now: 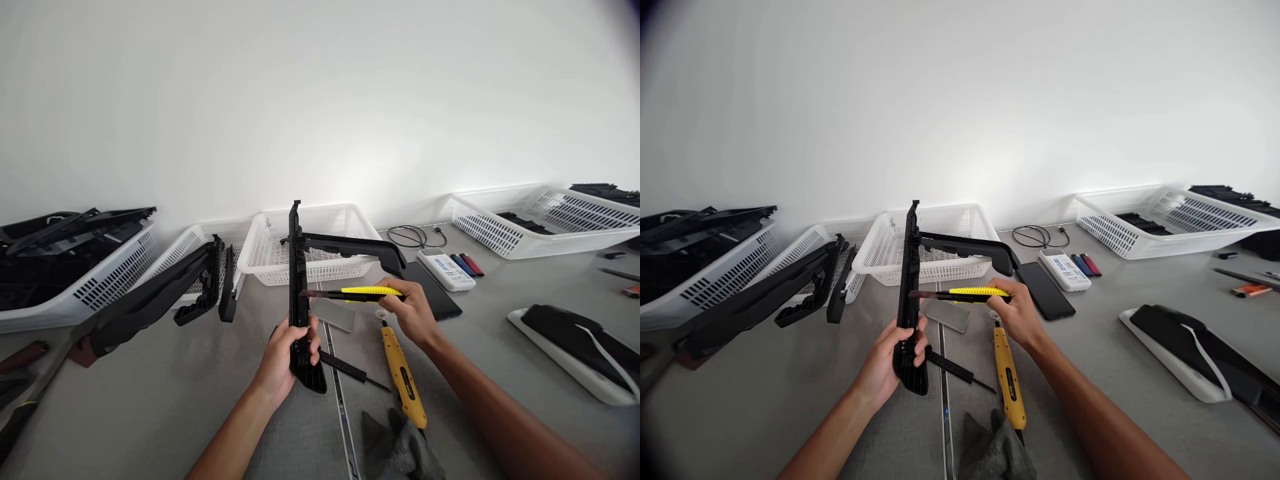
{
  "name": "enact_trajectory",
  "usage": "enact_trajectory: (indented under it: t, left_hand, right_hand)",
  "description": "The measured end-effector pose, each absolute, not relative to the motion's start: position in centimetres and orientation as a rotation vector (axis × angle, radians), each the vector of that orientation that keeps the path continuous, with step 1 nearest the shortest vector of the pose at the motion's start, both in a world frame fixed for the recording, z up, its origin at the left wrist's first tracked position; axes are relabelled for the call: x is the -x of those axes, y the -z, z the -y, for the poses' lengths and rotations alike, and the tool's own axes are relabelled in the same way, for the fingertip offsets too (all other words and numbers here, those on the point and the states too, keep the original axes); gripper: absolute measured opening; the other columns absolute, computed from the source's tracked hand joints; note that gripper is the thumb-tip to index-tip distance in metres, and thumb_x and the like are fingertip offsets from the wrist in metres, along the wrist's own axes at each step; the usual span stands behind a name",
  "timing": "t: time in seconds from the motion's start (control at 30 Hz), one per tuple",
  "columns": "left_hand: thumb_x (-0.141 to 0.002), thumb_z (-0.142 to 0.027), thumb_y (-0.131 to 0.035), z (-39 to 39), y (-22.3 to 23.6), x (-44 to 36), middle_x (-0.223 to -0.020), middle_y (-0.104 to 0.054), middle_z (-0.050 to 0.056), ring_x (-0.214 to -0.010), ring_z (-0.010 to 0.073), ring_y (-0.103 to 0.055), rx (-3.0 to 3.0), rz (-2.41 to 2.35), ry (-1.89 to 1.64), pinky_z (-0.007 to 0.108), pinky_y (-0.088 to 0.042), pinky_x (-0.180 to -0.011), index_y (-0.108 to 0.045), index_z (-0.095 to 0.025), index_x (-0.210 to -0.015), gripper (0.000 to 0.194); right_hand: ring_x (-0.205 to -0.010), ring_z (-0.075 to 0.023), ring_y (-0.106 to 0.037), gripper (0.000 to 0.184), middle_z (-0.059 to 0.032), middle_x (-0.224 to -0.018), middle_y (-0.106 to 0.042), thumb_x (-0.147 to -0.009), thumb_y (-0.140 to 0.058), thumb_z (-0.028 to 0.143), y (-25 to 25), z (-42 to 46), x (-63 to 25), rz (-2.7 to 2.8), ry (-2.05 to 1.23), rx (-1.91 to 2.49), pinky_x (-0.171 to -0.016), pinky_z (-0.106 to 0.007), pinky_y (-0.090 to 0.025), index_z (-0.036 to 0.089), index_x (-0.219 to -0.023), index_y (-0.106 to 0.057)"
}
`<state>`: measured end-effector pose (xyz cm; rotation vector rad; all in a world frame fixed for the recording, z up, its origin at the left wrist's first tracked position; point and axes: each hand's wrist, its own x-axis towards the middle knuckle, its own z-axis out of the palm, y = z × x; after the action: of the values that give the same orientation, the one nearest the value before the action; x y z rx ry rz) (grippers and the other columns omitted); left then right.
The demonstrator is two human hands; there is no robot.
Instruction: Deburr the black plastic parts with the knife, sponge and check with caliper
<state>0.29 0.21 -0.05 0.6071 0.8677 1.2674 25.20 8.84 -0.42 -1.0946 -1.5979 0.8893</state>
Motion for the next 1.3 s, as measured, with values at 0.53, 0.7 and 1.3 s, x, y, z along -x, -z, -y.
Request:
enact_trajectory:
  t: [0.53,0.7,1.3]
  left_hand:
    - [-0.086,-0.016,-0.071,-0.03,-0.05,-0.32,-0.099,-0.066,0.007,-0.1,0.0291,-0.069,-0.739,-0.812,-1.254,0.045,-0.056,-0.092,-0.073,-0.017,-0.095,0.008]
    - [-0.093,-0.018,-0.066,-0.03,0.08,-0.12,-0.102,-0.066,0.006,-0.088,0.0268,-0.071,-0.758,-0.778,-1.229,0.047,-0.058,-0.088,-0.073,-0.017,-0.101,0.011]
    - [-0.091,-0.026,-0.075,-0.04,-0.44,0.28,-0.105,-0.068,0.008,-0.089,0.0232,-0.067,-0.868,-0.73,-1.271,0.036,-0.062,-0.071,-0.074,-0.017,-0.11,0.021]
  right_hand:
    - [-0.064,-0.018,-0.049,0.017,0.0004,-0.068,-0.059,-0.08,-0.057,0.03,0.76,-8.58,-24.68,1.616,-0.827,1.105,-0.06,-0.029,-0.037,0.021,-0.077,-0.071]
    - [-0.061,-0.0167,-0.047,0.015,0.0006,-0.066,-0.057,-0.077,-0.058,0.029,0.72,-8.58,-24.88,1.675,-0.911,1.06,-0.058,-0.029,-0.034,0.02,-0.071,-0.068]
    - [-0.061,-0.0156,-0.043,0.015,0.0017,-0.064,-0.053,-0.075,-0.058,0.031,0.51,-8.61,-24.78,1.667,-1.003,1.011,-0.057,-0.029,-0.033,0.02,-0.072,-0.067]
